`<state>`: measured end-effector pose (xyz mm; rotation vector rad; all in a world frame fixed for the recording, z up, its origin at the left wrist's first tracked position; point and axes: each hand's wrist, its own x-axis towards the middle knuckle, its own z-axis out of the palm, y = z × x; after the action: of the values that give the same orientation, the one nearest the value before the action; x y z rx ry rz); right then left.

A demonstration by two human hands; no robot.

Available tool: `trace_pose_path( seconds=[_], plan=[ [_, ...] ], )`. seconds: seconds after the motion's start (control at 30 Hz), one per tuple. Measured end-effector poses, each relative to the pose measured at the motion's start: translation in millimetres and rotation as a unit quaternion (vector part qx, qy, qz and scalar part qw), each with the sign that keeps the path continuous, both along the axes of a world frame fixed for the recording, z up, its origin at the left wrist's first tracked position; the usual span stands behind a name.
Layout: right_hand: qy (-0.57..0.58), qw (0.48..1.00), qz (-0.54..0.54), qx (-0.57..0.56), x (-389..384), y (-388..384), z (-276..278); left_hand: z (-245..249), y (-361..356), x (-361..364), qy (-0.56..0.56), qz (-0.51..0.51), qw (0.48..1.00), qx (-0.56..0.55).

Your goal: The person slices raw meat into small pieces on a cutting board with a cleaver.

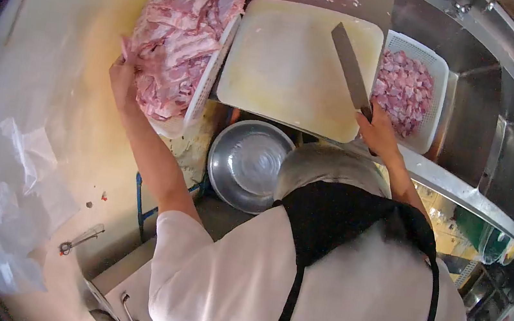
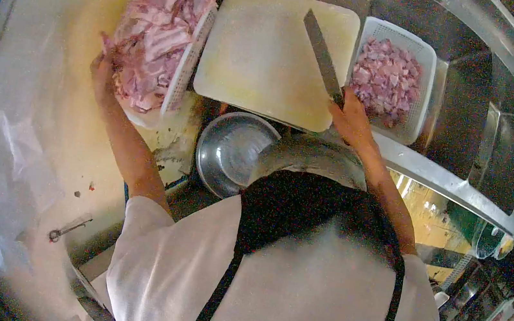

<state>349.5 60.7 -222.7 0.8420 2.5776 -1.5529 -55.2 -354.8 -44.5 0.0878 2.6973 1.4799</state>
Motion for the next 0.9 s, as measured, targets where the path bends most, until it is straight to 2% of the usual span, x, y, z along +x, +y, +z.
trace_pose_path(
  seconds=[0.03, 0.1, 0.13, 0.2, 0.23, 0.3, 0.33, 0.4, 0.47, 0.5, 0.53, 0.6, 0.63, 0.67, 0.7, 0.73, 0.8, 0.9],
  plan=[
    [-0.004, 1.0, -0.005, 0.001, 0, 0, -9, 9, 19, 18, -0.004, -0.005, 1.0, 0.001],
    [-0.011, 0.999, -0.006, 0.042, 1, 1, -32, 15, 58, 45, -0.051, -0.063, 0.987, 0.142],
    [-0.018, 0.999, -0.015, 0.046, 1, 4, -27, 16, 81, 62, -0.058, -0.072, 0.985, 0.146],
    [-0.015, 1.0, 0.013, 0.014, -5, 6, 3, 9, 130, 95, 0.022, -0.108, 0.993, -0.051],
    [-0.022, 1.0, 0.0, 0.02, -6, 9, 20, 0, 154, 110, 0.017, -0.121, 0.992, -0.044],
    [-0.104, 0.977, -0.024, -0.182, -10, 14, 50, -19, 200, 136, -0.069, -0.119, 0.97, 0.2],
    [-0.108, 0.978, -0.037, -0.177, -8, 14, 52, -29, 217, 147, -0.077, -0.13, 0.967, 0.206],
    [-0.053, 0.987, -0.07, -0.134, -6, 12, 55, -54, 239, 163, -0.109, -0.154, 0.938, 0.292],
    [-0.018, 0.988, -0.088, -0.129, -3, 8, 61, -112, 234, 172, -0.084, -0.181, 0.935, 0.294],
    [0.021, 0.987, -0.1, -0.127, 0, 9, 62, -138, 231, 177, -0.053, -0.203, 0.933, 0.292],
    [0.063, 0.992, -0.074, -0.082, 3, 10, 35, -154, 228, 182, -0.057, -0.206, 0.932, 0.292],
    [0.073, 0.994, -0.062, -0.052, 9, 0, 30, -174, 216, 198, -0.073, -0.185, 0.971, 0.135],
    [0.089, 0.995, -0.044, -0.02, 8, -3, 30, -178, 213, 202, -0.075, -0.186, 0.97, 0.136],
    [0.04, 0.999, 0.003, -0.028, 7, -4, 34, -181, 210, 205, -0.062, -0.161, 0.98, 0.103],
    [0.038, 0.999, 0.004, -0.027, 7, -6, 29, -183, 207, 206, -0.048, -0.134, 0.987, 0.07],
    [0.061, 0.998, 0.012, -0.021, 5, -9, 24, -184, 204, 207, -0.049, -0.132, 0.987, 0.071],
    [0.082, 0.996, 0.026, -0.015, 0, -10, 14, -185, 196, 208, 0.018, -0.151, 0.988, 0.017],
    [0.109, 0.992, 0.035, 0.048, -21, -5, 47, -194, 191, 204, 0.018, -0.17, 0.985, -0.02]
  ],
)
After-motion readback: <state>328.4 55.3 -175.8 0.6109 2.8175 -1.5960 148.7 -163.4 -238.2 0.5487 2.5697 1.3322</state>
